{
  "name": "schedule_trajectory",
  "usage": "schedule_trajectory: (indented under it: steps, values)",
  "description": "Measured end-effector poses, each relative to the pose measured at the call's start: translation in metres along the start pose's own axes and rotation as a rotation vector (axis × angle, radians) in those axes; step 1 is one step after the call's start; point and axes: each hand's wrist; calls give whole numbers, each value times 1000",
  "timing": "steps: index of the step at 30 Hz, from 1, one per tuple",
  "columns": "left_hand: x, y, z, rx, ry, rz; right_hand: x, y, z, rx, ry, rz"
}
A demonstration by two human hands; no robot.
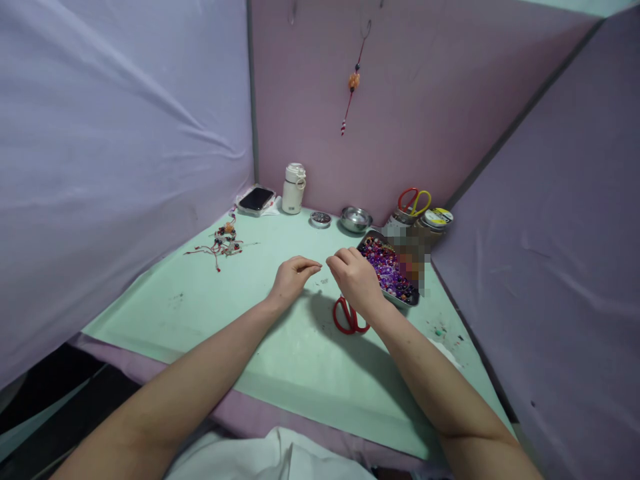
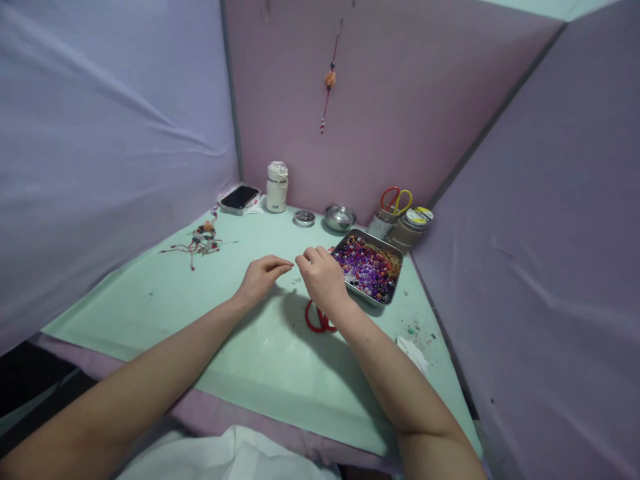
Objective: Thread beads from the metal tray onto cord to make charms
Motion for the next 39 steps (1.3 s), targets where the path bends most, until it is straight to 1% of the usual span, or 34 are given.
schedule_trajectory:
  steps: [15,22,27,31,34,39]
  values:
    - [-3,0,0,8,-8,14,2,1,2,-13,17,-13]
    - [-7,-1,-1,-35,-66,33,2,0,1,-38,14,-24]
    - [-5,0,-1,-68,-94,71,2,0,2,-70,43,-24]
    - [-4,0,0,-76,-25,12,2,0,3,-87,18,-16]
    - [-3,-1,2,-107,31,-42,3,0,3,-106,-40,17]
    - [3,0,2,-147,78,-59,4,-1,4,-149,-116,68]
Point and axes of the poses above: each hand's wrist, its own y-axis away from the middle knuckle, its own z-axis out of the palm, x = y × z, and after that the axes turned 12 degrees about z, right-handed
